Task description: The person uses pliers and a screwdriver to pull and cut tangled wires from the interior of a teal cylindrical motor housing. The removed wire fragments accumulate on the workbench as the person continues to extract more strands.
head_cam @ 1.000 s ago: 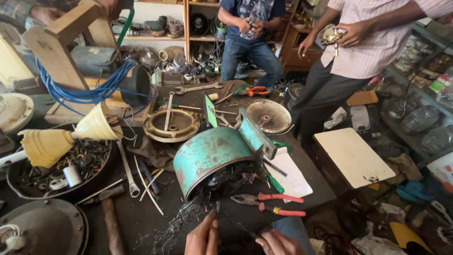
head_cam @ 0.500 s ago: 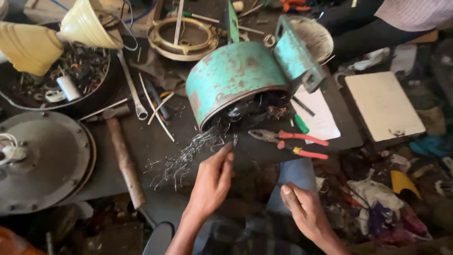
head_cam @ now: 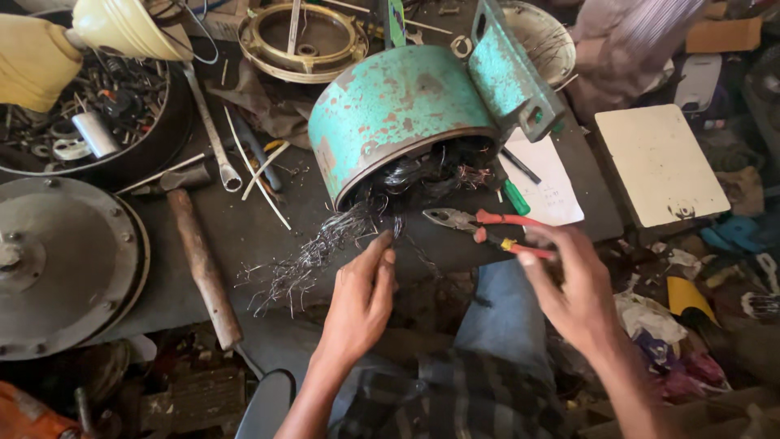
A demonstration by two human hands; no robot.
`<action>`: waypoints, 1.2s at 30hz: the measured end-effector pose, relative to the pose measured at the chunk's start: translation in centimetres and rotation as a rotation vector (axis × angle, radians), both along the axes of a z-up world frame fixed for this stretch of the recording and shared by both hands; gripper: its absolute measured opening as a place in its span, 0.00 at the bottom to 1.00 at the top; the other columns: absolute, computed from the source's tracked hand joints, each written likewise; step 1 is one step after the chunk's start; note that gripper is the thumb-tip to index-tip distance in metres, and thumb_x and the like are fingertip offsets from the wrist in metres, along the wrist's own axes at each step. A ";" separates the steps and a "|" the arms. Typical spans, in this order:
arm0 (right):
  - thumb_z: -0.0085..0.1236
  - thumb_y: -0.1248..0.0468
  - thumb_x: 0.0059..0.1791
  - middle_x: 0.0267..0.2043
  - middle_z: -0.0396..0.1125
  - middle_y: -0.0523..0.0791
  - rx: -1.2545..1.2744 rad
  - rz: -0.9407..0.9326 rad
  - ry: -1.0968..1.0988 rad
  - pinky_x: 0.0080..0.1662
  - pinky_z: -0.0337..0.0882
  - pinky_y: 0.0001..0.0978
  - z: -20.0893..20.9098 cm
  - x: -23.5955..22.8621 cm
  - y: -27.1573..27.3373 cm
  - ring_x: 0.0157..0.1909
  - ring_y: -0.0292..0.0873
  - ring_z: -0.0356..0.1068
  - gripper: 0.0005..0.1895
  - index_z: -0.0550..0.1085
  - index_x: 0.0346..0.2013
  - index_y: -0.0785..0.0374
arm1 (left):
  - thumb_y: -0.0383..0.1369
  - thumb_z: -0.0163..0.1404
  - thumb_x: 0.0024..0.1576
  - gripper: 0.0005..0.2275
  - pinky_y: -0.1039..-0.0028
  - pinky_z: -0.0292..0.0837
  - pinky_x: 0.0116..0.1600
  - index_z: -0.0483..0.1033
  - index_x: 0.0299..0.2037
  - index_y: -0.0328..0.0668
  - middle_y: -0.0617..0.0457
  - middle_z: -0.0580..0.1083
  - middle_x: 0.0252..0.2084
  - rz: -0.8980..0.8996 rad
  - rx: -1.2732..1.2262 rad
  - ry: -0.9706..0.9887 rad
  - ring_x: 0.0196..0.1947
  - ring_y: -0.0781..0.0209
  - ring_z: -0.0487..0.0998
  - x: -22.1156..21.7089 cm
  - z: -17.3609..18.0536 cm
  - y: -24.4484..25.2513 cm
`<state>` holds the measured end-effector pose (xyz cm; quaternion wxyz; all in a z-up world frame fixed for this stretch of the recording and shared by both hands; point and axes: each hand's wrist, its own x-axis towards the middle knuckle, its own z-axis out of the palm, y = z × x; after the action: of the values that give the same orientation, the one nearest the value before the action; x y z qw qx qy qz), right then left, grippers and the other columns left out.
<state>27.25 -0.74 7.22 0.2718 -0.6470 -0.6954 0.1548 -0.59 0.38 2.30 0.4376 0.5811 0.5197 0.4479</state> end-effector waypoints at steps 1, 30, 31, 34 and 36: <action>0.59 0.56 0.48 0.53 0.69 0.49 0.092 0.093 -0.172 0.49 0.71 0.40 0.9 -0.5 0.7 0.52 0.46 0.70 0.24 0.72 0.56 0.63 | 0.32 0.43 0.65 0.17 0.66 0.70 0.33 0.71 0.59 0.27 0.41 0.72 0.26 0.005 -0.001 -0.004 0.23 0.56 0.73 0.0 0.3 -0.1; 0.59 0.55 0.51 0.28 0.72 0.53 -0.228 -0.434 -0.144 0.38 0.75 0.40 5.0 3.2 1.6 0.32 0.51 0.77 0.17 0.75 0.52 0.54 | 0.26 0.53 0.60 0.15 0.68 0.79 0.40 0.77 0.57 0.33 0.38 0.80 0.40 0.315 0.505 0.032 0.30 0.54 0.81 2.3 -9.2 -0.8; 0.60 0.55 0.49 0.28 0.72 0.51 -0.235 -0.454 -0.108 0.38 0.75 0.38 5.4 3.2 0.1 0.32 0.48 0.76 0.16 0.76 0.50 0.55 | 0.27 0.53 0.60 0.15 0.68 0.78 0.39 0.77 0.57 0.32 0.38 0.80 0.39 0.257 0.412 0.017 0.29 0.55 0.81 2.3 -7.9 -1.2; 0.66 0.57 0.44 0.25 0.73 0.46 -0.170 -0.342 0.046 0.35 0.74 0.35 6.1 2.2 -1.4 0.28 0.40 0.77 0.15 0.77 0.42 0.57 | 0.28 0.50 0.60 0.16 0.67 0.77 0.37 0.76 0.57 0.31 0.37 0.80 0.34 0.116 0.123 -0.013 0.26 0.55 0.80 1.1 -4.0 0.5; 0.68 0.60 0.42 0.26 0.73 0.45 -0.094 -0.237 0.099 0.33 0.74 0.33 6.0 1.3 -2.4 0.27 0.39 0.76 0.15 0.77 0.40 0.59 | 0.29 0.47 0.61 0.16 0.66 0.75 0.36 0.74 0.58 0.32 0.35 0.76 0.28 0.054 -0.121 -0.011 0.25 0.52 0.78 0.8 -2.2 0.1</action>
<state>28.51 -3.09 13.17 0.2917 -0.7282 -0.5918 0.1856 0.25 0.52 0.11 0.4625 0.5370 0.5590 0.4305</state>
